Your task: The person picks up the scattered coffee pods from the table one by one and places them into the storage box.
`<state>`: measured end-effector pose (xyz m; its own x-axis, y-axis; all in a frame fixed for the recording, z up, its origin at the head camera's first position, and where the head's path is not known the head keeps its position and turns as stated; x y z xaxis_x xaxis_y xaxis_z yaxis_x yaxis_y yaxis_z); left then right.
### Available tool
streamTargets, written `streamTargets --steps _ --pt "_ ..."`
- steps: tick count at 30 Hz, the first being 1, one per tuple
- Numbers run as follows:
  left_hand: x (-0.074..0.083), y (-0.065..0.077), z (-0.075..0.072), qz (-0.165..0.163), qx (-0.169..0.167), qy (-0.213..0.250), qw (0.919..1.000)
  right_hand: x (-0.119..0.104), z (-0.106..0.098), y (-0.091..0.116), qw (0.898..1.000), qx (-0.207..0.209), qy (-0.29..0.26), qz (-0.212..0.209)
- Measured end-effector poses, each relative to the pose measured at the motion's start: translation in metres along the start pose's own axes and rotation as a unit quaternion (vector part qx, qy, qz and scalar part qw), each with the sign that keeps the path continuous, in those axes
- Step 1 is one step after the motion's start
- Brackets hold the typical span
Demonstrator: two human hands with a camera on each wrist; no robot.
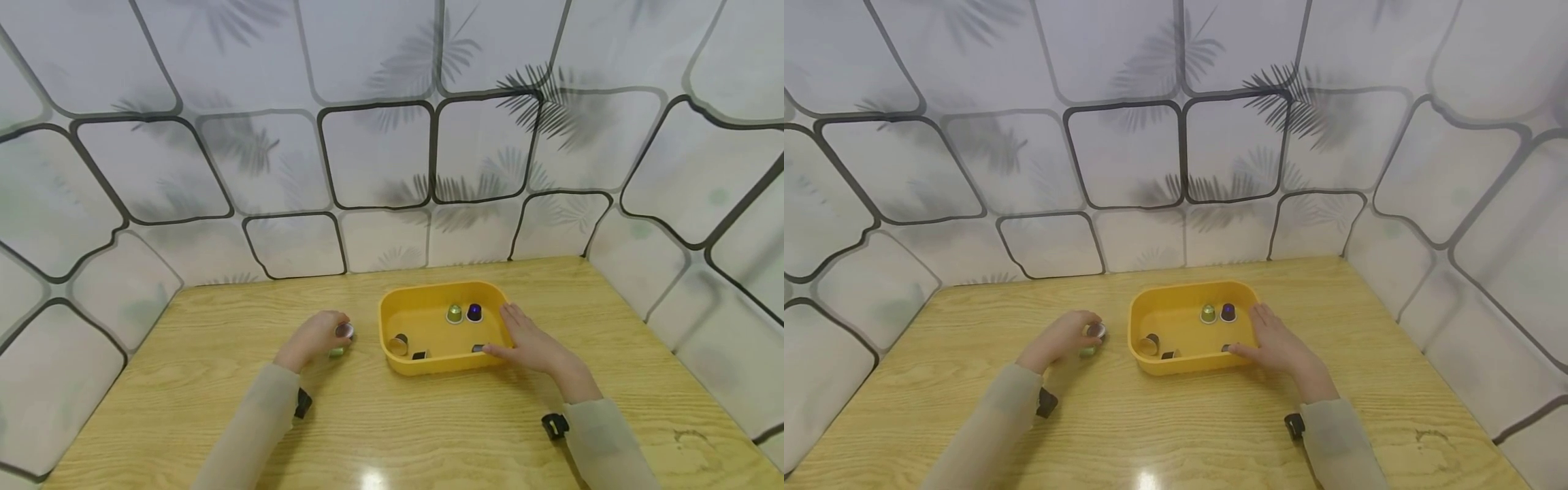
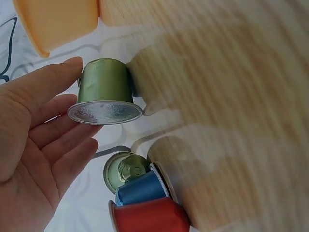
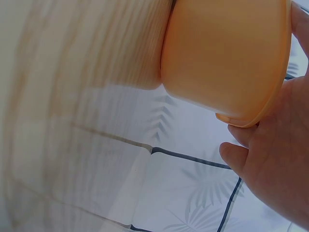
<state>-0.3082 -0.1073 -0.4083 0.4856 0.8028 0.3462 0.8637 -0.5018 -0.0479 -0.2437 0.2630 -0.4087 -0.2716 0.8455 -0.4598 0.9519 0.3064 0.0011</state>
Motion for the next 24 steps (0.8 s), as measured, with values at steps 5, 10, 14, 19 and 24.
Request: streamTargets --steps 5,10,14,19,24 --pt "-0.0011 -0.0012 0.0018 -0.003 0.0 -0.005 1.0 0.0003 0.0006 0.0007 1.0 0.002 0.003 -0.002" --pt "-0.0027 -0.0025 0.0043 -0.006 -0.001 -0.009 0.9999 -0.0006 0.0002 0.0014 1.0 0.004 0.004 -0.002" --pt "-0.004 -0.0042 0.0065 -0.011 -0.006 -0.009 0.9999 -0.0007 0.0001 0.0014 1.0 0.004 0.003 -0.004" --pt "-0.004 -0.0054 0.0071 -0.012 -0.008 -0.002 0.9999 -0.0009 0.0 0.0005 1.0 0.0 0.003 -0.002" --pt "-0.0033 -0.0055 0.0075 -0.01 -0.007 0.002 0.9999 -0.0004 0.0004 -0.0001 1.0 -0.002 0.004 -0.001"
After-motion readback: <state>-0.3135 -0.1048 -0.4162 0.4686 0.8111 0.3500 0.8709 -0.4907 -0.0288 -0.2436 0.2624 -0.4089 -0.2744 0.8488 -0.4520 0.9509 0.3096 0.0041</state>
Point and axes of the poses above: each hand's wrist, its own y-axis away from the middle knuckle, its own z-axis out of the palm, x = y × z, the point moved 2 cm from there along -y, towards the middle knuckle, and after that the axes turned 2 degrees about x, right-handed, at the moved point
